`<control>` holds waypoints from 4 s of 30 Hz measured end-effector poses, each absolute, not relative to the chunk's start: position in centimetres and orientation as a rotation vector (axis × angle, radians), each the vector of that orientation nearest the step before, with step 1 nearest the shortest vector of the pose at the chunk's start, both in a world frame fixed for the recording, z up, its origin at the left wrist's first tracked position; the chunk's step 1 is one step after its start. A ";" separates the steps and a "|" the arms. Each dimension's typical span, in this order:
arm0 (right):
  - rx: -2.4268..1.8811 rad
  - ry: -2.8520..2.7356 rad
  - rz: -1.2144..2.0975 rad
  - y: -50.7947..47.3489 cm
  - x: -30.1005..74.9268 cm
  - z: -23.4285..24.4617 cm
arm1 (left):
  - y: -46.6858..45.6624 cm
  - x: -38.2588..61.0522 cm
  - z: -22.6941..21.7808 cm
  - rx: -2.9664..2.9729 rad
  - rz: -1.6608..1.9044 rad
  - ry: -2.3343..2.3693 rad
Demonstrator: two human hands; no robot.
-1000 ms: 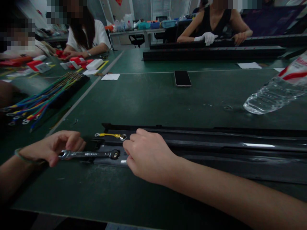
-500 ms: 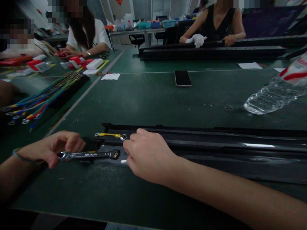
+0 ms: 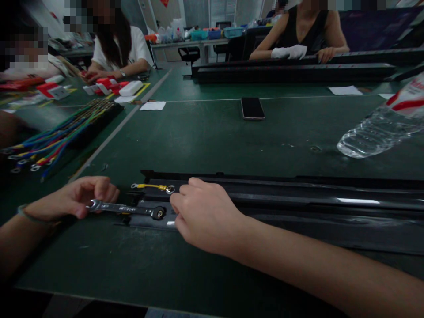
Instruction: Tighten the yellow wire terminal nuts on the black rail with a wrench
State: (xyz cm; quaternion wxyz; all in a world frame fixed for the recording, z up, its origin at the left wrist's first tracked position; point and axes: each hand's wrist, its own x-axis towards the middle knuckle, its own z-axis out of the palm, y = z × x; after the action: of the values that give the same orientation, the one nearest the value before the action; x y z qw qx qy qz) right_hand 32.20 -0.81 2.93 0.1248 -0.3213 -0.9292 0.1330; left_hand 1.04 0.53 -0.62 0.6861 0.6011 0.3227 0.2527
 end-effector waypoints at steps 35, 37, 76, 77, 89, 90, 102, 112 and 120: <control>-0.936 -2.718 0.384 -0.7 32.0 2.9 | 0.6 1.0 0.0 1.470 0.415 0.776; -0.935 -2.717 0.386 -0.7 32.0 2.9 | 0.6 0.9 -0.1 1.470 0.420 0.767; -0.939 -2.714 0.388 -0.8 32.1 3.0 | 0.4 0.9 0.0 1.480 0.434 0.813; -0.940 -2.713 0.387 -0.8 32.1 3.0 | 0.4 0.9 0.0 1.482 0.430 0.812; -0.926 -2.718 0.380 -0.8 32.1 2.9 | 0.4 1.0 0.1 1.471 0.419 0.793; -0.929 -2.718 0.380 -0.8 32.1 2.9 | 0.4 1.0 0.1 1.470 0.419 0.793; -0.946 -2.720 0.373 -0.8 32.1 3.0 | 0.4 0.8 0.0 1.472 0.415 0.800; -0.930 -2.730 0.363 -0.8 32.1 2.9 | 0.3 0.9 0.2 1.489 0.395 0.823; -0.937 -2.716 0.361 -0.8 32.1 2.9 | 0.4 0.8 0.2 1.512 0.374 0.821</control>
State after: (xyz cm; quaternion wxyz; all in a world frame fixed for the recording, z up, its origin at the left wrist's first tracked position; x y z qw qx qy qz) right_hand 32.11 -0.83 2.91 0.1226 -0.3210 -0.9309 0.1237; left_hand 0.82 0.36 0.21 0.6370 0.6619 0.3596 0.1639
